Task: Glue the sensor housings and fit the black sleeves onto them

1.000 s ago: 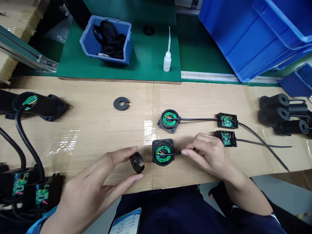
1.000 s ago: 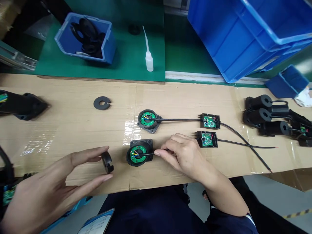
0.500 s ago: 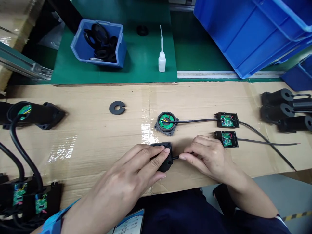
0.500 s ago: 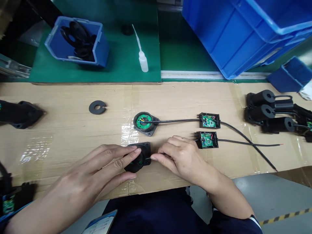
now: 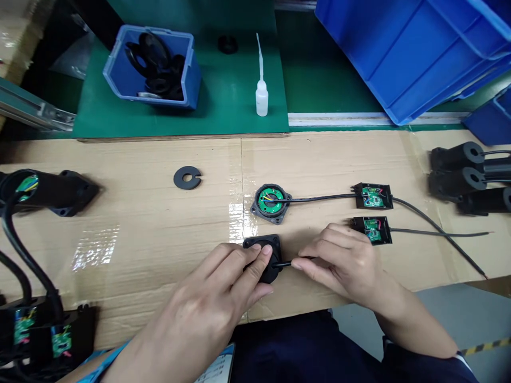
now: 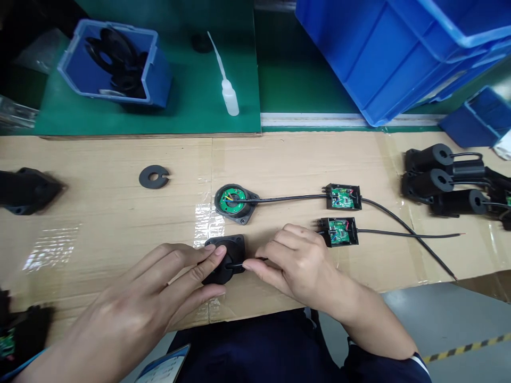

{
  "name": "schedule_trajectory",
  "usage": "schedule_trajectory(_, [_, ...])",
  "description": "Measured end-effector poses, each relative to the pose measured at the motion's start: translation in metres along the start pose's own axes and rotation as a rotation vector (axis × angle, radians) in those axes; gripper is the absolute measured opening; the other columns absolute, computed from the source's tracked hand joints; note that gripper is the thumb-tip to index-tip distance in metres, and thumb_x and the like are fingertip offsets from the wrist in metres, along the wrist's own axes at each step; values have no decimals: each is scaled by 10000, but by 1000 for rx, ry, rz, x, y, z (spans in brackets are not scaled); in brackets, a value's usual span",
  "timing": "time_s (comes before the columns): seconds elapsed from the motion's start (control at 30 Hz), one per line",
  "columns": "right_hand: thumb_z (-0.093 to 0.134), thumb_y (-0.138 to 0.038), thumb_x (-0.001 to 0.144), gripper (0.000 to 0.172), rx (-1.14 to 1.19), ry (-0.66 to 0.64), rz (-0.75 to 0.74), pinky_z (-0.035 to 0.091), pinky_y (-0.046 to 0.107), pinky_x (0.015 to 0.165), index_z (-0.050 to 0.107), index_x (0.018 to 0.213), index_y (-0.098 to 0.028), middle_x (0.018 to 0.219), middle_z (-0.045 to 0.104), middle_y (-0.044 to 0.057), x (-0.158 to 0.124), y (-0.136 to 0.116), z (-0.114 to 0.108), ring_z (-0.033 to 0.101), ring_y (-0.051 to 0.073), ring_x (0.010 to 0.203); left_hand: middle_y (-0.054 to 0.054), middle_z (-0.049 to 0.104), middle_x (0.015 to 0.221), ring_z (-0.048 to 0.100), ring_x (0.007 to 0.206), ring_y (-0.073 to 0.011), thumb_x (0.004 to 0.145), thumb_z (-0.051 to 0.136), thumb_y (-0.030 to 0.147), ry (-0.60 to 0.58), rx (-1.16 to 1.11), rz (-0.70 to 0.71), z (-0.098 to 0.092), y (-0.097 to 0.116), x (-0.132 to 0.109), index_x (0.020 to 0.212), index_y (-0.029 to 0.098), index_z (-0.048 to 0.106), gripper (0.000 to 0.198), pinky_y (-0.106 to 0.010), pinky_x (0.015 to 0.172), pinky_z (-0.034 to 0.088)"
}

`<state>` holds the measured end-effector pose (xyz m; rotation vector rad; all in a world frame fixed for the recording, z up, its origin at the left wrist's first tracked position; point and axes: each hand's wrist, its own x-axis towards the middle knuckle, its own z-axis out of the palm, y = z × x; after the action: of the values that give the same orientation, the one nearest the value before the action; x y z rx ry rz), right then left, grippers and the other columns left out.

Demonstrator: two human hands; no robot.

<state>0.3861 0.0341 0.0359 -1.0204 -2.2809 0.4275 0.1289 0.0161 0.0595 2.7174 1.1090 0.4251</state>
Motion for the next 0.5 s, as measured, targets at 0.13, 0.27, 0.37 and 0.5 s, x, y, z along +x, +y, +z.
schedule_trajectory(0.13, [757,-315,941,222,-141,53,-285,515,299,667,757,1015,-106,863,758,47,1,-13,-9,669,154,787,-126,698,1082,621,986,-246,1063,437,186,-26,46,53,0,0,-3,1421,37,547,403,-393,850,583])
schedule_trajectory(0.27, [661,-396,1002,362,-211,75,-453,467,285,528,763,1072,-56,759,709,37,-3,-19,8,624,131,658,-129,707,1175,617,1077,-259,1058,408,140,-52,89,96,3,-2,-9,1378,73,603,382,-416,938,560])
schedule_trajectory(0.37, [679,-348,991,348,-241,71,-409,472,285,507,736,1089,-19,695,672,22,-6,-20,26,615,124,597,-129,708,1224,616,1119,-266,1061,395,145,-49,123,131,7,-3,-12,1335,68,635,372,-409,956,542])
schedule_trajectory(0.5, [692,-266,977,264,-249,-2,-336,477,289,486,712,1068,-19,672,660,5,-7,-24,35,628,123,560,-116,710,1240,611,1184,-282,1053,379,111,-2,156,151,11,-6,-10,1337,68,620,375,-414,959,512])
